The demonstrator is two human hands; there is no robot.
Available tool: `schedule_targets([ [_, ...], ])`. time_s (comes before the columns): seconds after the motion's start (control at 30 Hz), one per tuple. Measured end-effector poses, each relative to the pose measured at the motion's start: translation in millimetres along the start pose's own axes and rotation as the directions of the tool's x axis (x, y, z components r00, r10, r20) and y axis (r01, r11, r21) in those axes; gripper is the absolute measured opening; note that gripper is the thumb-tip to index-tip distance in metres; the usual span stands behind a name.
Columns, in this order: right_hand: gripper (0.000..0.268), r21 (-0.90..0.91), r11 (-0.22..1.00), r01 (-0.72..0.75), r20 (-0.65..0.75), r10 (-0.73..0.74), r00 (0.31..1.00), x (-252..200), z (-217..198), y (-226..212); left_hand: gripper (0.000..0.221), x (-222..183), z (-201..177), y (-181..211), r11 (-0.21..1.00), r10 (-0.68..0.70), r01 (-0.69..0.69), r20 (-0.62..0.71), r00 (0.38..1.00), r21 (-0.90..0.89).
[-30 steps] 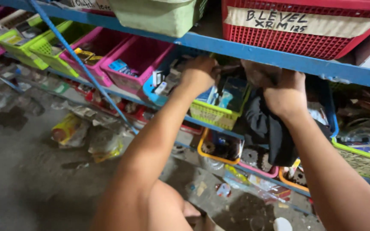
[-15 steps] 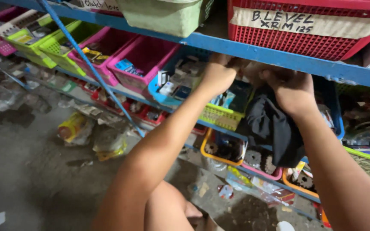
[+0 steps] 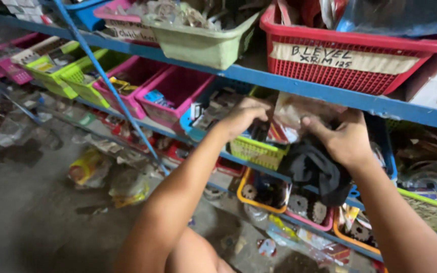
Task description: Searching through bins of motorcycle parts on a low shelf while sitting on the floor.
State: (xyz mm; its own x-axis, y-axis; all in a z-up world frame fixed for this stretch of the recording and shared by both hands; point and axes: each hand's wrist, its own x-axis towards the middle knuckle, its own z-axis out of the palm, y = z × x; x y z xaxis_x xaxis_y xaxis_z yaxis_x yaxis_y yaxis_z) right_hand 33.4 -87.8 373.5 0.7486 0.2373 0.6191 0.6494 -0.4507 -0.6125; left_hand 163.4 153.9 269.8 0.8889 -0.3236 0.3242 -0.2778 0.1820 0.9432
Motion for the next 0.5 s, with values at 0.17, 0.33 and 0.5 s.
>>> schedule_targets([
  [0.17, 0.02, 0.052, 0.988, -0.148, 0.076, 0.144, 0.987, -1, -4, 10, 0.036, -17, 26, 44, 0.655, 0.096, 0.023, -0.113, 0.989, 0.755],
  [0.33, 0.008, 0.11, 0.992, -0.062, 0.148, 0.045, 0.988, 5, -1, -4, 0.07, 31, 13, -17, 0.281, -0.038, 0.037, -0.027, 0.999, 0.959],
  [0.5, 0.012, 0.086, 0.992, -0.089, 0.184, 0.072, 0.98, 5, 3, -5, 0.036, 34, 19, 18, 0.321, -0.172, 0.062, -0.007, 0.985, 0.945],
])
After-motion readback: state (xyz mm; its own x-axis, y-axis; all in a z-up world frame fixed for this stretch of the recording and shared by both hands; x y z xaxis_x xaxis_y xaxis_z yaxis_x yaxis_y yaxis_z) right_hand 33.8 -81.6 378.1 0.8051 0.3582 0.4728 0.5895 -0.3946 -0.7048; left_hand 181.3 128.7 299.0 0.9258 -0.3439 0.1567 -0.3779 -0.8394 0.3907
